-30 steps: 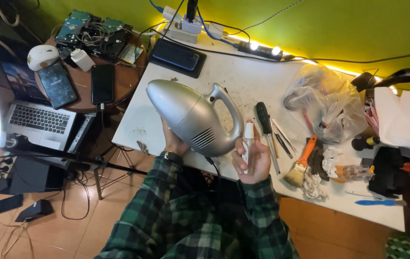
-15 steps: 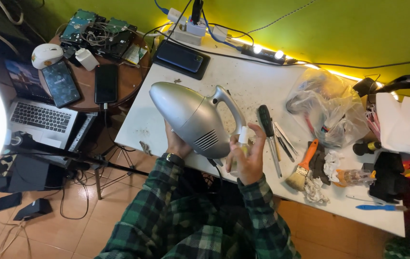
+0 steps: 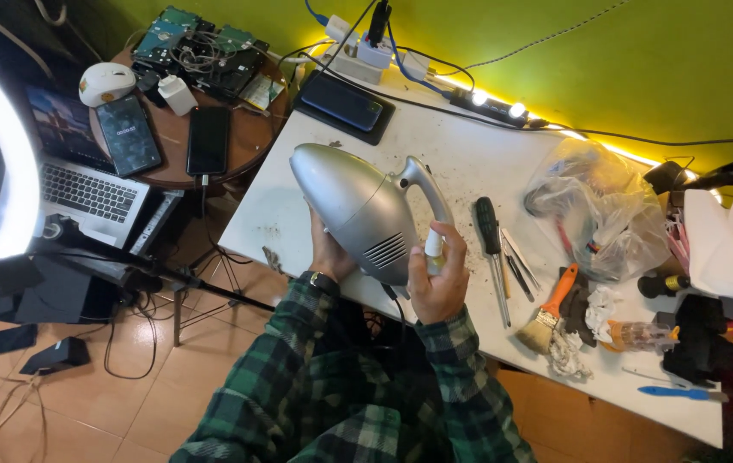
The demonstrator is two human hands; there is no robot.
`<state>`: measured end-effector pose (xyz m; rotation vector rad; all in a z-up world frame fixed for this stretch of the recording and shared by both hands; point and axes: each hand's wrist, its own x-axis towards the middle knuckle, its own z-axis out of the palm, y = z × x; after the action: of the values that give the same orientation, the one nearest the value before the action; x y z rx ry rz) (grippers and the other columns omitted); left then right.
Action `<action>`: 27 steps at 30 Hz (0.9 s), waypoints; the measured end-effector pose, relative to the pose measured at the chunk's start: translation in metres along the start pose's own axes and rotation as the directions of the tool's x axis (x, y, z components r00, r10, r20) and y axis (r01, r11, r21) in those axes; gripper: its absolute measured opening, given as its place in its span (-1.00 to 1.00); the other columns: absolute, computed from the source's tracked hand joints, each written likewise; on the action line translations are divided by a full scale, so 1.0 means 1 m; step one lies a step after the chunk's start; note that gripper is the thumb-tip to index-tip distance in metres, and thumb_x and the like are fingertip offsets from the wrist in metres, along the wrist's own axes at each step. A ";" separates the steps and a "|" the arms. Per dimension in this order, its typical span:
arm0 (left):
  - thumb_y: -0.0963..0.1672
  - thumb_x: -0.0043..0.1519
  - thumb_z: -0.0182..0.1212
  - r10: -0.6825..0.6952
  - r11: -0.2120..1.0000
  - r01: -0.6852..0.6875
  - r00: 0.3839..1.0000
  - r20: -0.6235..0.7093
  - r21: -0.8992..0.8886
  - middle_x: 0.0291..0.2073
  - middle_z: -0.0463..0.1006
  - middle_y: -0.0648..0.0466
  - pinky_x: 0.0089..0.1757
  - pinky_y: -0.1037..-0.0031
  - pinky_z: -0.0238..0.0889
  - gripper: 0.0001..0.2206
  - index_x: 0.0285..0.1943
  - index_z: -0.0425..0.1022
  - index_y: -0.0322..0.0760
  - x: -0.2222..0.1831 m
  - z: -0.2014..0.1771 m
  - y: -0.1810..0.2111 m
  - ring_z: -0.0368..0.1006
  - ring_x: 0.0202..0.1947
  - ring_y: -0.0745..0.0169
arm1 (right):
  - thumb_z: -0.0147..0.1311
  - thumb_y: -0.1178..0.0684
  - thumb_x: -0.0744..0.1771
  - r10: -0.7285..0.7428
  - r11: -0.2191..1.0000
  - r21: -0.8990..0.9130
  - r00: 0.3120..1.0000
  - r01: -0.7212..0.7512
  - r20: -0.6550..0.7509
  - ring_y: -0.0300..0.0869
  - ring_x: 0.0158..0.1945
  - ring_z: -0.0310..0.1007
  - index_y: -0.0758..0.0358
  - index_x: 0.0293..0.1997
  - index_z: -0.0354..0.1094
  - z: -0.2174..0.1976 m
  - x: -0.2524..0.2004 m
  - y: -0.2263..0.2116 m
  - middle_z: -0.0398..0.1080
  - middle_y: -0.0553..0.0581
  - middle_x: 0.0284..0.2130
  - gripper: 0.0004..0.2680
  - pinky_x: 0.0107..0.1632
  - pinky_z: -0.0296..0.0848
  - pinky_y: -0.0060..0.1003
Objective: Disassembling, cleaning, and reassembling a handheld vacuum cleaner at a workbench using a cloth and cleaning solution.
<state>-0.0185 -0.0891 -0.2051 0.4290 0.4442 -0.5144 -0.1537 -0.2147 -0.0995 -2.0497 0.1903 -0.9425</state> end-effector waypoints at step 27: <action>0.46 -0.04 -0.10 -0.026 0.998 0.029 0.999 -0.035 0.062 0.42 0.24 -0.09 0.31 0.00 0.03 -0.07 0.33 0.39 -0.02 -0.080 0.070 0.013 0.14 0.41 -0.17 | 0.10 0.08 0.34 -0.121 0.992 0.046 0.992 0.119 0.028 -0.09 -0.53 0.53 0.08 0.19 0.22 0.012 -0.007 -0.039 0.51 0.21 -0.46 -0.71 -0.28 0.57 -0.25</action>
<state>-0.0537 -0.0837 -0.1044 0.4928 0.4685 -0.5493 -0.1581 -0.1802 -0.0783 -2.0521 0.0295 -0.9788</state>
